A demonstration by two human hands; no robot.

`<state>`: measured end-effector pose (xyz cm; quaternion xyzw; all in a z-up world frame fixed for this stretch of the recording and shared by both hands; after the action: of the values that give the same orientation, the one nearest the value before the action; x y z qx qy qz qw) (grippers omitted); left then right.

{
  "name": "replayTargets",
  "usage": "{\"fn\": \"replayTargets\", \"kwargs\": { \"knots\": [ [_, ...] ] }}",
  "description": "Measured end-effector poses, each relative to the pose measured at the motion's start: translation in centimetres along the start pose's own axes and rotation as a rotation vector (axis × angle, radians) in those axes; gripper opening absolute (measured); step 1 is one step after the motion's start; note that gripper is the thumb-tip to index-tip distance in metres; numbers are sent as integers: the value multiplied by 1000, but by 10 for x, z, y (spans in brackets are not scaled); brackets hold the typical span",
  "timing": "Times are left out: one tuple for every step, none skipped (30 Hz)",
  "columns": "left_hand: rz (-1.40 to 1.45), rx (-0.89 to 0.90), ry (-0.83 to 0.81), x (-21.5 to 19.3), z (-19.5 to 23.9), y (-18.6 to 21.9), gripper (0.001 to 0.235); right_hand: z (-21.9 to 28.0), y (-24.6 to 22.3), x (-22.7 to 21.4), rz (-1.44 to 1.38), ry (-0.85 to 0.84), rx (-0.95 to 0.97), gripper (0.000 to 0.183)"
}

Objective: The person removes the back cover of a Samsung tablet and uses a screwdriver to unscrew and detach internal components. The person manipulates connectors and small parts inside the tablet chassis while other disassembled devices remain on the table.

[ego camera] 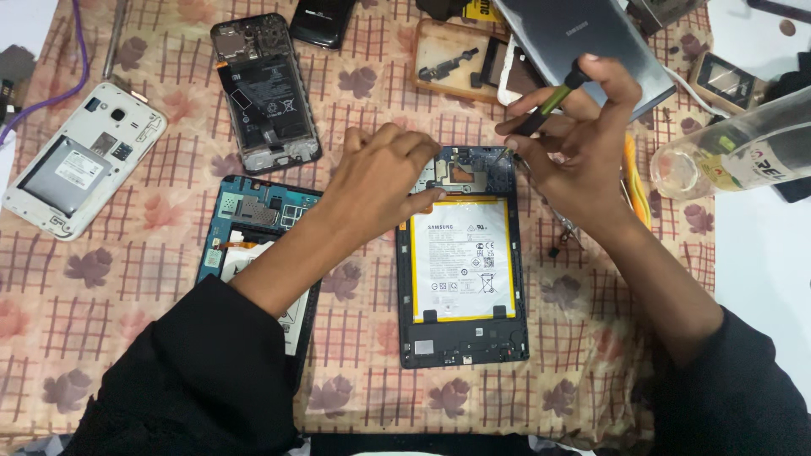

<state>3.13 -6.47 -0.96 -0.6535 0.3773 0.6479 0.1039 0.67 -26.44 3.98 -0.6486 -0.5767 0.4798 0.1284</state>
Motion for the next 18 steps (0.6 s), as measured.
{"fn": "replayTargets", "kwargs": {
  "knots": [
    [-63,57,25,-1,1,2,60,0,1,1,-1,2,4,87],
    [-127,114,51,-1,2,4,58,-1,1,1,-2,4,6,87],
    [-191,170,76,-1,3,7,57,-1,2,2,-4,12,10,87],
    [-278,202,110,0,3,11,55,-1,2,2,-3,14,7,88],
    [-365,233,144,3,2,15,54,-2,1,3,-1,17,5,88],
    [-452,263,177,5,2,18,53,-2,0,3,3,14,-3,88],
    [-458,254,159,8,1,17,55,-2,-1,4,7,15,-5,89],
    [-464,244,141,10,1,14,57,-3,-2,5,10,15,-7,89],
    [-470,235,123,12,0,12,59,-4,-3,6,12,18,-1,90],
    [-456,216,152,9,0,10,51,-6,-5,7,18,15,-4,91],
    [-442,198,182,7,0,7,44,-8,-7,8,25,12,-6,91],
    [-427,181,210,5,0,6,37,-9,-9,9,35,4,-13,90],
    [-340,160,189,5,0,4,38,-10,-11,9,47,-5,-21,90],
    [-253,138,169,4,0,1,40,-11,-10,8,59,-24,44,83],
    [-167,116,148,4,-1,-1,42,-12,-8,8,70,-45,108,77],
    [-135,116,130,4,-2,0,47,-13,-6,8,79,-67,170,71],
    [-103,116,111,4,-4,2,52,-13,-2,7,139,-77,259,54],
    [-72,115,91,5,-6,4,57,-12,2,6,197,-88,348,38]
  ]
}}
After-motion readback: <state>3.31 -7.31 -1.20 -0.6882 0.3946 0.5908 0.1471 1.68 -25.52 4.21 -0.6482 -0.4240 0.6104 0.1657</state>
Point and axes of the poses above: each hand's wrist, its own z-axis away from the middle knuckle, its own x-axis out of the palm, y = z × x, the point moved 6 cm from there along -z, towards the middle knuckle, and after that the axes turned 1 degree about -z, right-handed, at the moved point
